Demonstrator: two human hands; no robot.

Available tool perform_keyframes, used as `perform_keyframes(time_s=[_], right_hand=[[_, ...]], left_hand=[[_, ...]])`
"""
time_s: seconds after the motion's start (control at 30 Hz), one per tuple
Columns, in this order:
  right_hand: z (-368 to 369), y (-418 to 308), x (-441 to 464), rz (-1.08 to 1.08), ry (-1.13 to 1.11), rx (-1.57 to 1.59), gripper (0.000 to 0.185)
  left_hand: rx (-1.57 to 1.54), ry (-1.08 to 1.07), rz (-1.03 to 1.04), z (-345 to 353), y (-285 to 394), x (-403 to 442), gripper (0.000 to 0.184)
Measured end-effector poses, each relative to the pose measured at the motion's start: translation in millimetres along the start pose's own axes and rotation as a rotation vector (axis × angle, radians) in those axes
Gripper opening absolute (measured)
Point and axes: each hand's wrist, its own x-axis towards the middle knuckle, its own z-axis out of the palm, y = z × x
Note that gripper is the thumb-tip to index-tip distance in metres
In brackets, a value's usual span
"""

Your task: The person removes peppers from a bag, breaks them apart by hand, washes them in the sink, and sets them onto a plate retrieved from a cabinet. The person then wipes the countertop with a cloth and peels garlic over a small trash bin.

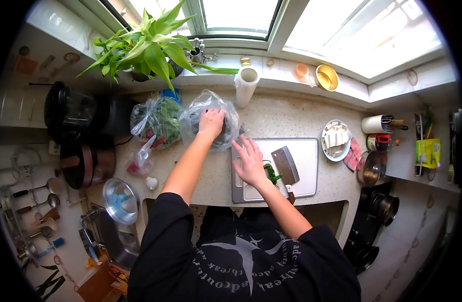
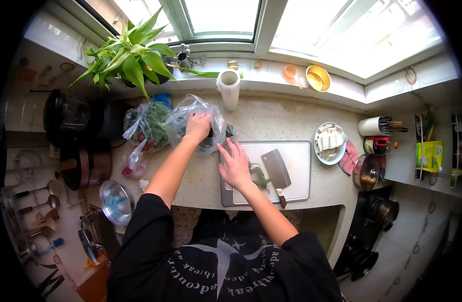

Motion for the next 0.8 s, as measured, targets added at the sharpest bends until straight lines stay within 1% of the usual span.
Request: perform_keyframes(time_s=[0.03, 0.13, 0.23, 0.33, 0.43, 0.53, 0.6, 0.63, 0.67, 0.7, 0.73, 0.77, 0.8], right_hand=[[-1, 0, -1, 0.005, -0.003, 0.009, 0.077], [-3, -1, -1, 0.007, -0.011, 0.027, 0.077], [-6, 0, 0, 0.000, -0.005, 0.043, 0.077], [-4, 0, 4, 0.013, 0.009, 0.096, 0.077], [-5, 0, 5, 0.030, 0.032, 0.126, 0.076], [-11, 6, -2, 0.042, 0.083, 0.148, 0.074], [-25, 12, -15, 0.039, 0.143, 0.201, 0.073], [-23, 22, -27, 0.042, 0.205, 0.199, 0.067], [-30, 24, -39, 0.107, 0.231, 0.245, 0.059], [-30, 34, -54, 0.190, 0.222, 0.254, 0.055], [-26, 45, -73, 0.276, 0.212, 0.262, 0.052], [-22, 55, -92, 0.348, 0.200, 0.232, 0.049], [-20, 62, -108, 0.415, 0.193, 0.202, 0.046]], left_hand=[[-0.010, 0.103, 0.015, -2, 2, -1, 0.025], [-0.039, 0.068, 0.013, -28, 10, -4, 0.021], [-0.235, 0.163, 0.057, -62, 11, -25, 0.019], [-0.332, 0.200, -0.114, -110, 20, -59, 0.030], [-0.392, 0.244, -0.273, -154, 21, -102, 0.031], [-0.681, 0.238, -0.517, -169, 17, -147, 0.027], [-1.230, 0.091, -0.653, -143, 19, -177, 0.028], [-1.504, 0.005, -0.715, -127, 22, -193, 0.028], [-1.613, -0.132, -0.731, -118, 33, -207, 0.030], [-1.717, -0.273, -0.740, -109, 49, -215, 0.032], [-1.744, -0.445, -0.718, -97, 62, -222, 0.035], [-1.760, -0.580, -0.701, -86, 77, -226, 0.031], [-1.809, -0.670, -0.723, -72, 92, -228, 0.028]])
